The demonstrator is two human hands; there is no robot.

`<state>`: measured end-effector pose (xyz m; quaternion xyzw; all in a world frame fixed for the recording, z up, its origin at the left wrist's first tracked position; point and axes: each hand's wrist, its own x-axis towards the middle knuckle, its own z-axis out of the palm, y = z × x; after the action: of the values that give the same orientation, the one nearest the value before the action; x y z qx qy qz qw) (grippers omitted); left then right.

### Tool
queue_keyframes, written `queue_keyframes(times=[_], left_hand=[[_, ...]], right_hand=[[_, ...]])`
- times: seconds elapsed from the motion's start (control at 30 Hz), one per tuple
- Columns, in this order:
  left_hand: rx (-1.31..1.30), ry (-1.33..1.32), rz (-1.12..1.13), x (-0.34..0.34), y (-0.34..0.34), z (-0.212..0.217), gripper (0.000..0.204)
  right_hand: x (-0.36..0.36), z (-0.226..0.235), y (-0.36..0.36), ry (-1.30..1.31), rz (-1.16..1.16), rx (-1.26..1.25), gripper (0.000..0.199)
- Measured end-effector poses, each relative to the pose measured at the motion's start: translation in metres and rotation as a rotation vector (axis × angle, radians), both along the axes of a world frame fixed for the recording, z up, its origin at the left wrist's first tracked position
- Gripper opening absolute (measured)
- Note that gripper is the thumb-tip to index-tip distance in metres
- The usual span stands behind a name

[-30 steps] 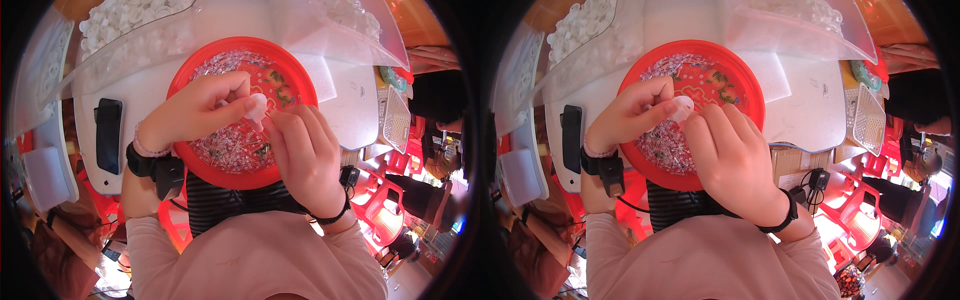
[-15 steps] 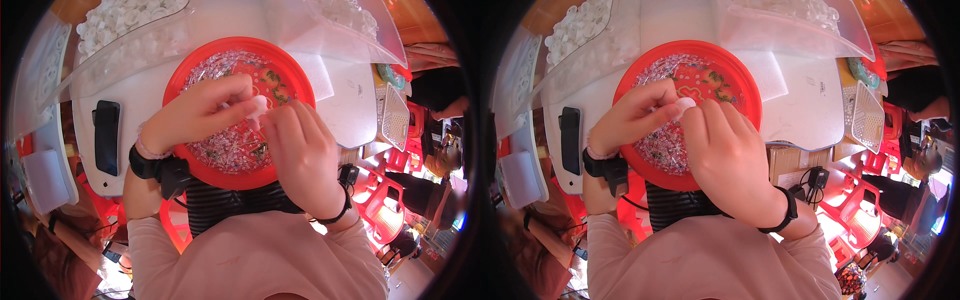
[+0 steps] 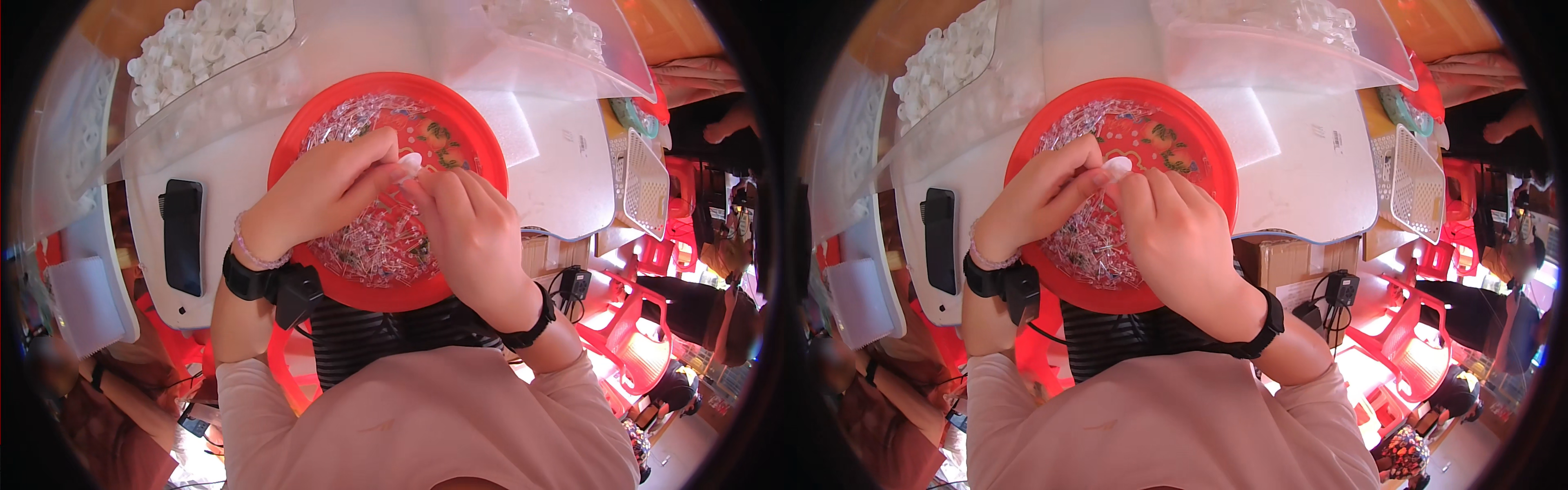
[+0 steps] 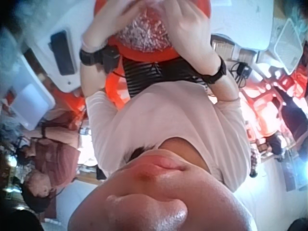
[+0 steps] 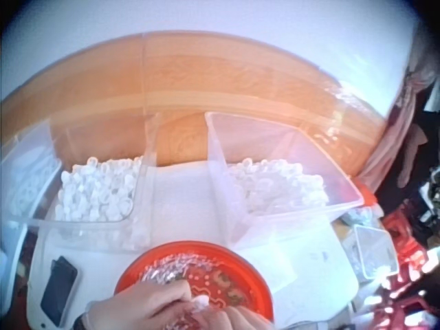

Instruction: Assembling small white plastic components by hand.

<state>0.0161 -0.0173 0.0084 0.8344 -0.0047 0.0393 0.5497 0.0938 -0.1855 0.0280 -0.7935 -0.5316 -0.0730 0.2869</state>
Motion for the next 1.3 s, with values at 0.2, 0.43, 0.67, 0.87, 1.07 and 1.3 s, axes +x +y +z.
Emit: queue_keyframes(times=[0.2, 0.43, 0.67, 0.87, 1.07, 1.3], left_hand=[[-0.017, 0.041, -0.011, 0.000, 0.002, 0.003, 0.013], [-0.072, 0.098, -0.023, 0.002, 0.001, 0.004, 0.018], [-0.327, 0.261, 0.028, -0.002, 0.011, 0.014, 0.024], [-0.251, 0.174, 0.101, -0.001, 0.005, 0.017, 0.029], [-0.096, 0.084, 0.141, -0.026, 0.027, 0.007, 0.024], [-0.191, -0.158, 0.163, -0.040, 0.036, -0.001, 0.021]], right_hand=[[0.002, -0.003, 0.002, -0.009, -0.002, 0.029, 0.015], [0.009, 0.003, -0.003, 0.197, 0.007, 0.022, 0.014], [0.064, 0.068, -0.022, 0.405, -0.183, 0.263, 0.009], [0.161, 0.088, -0.016, 0.054, -0.194, 0.260, 0.012], [0.110, 0.093, -0.005, -0.071, -0.063, 0.210, 0.014], [0.036, 0.038, -0.001, 0.111, 0.395, -0.313, 0.015]])
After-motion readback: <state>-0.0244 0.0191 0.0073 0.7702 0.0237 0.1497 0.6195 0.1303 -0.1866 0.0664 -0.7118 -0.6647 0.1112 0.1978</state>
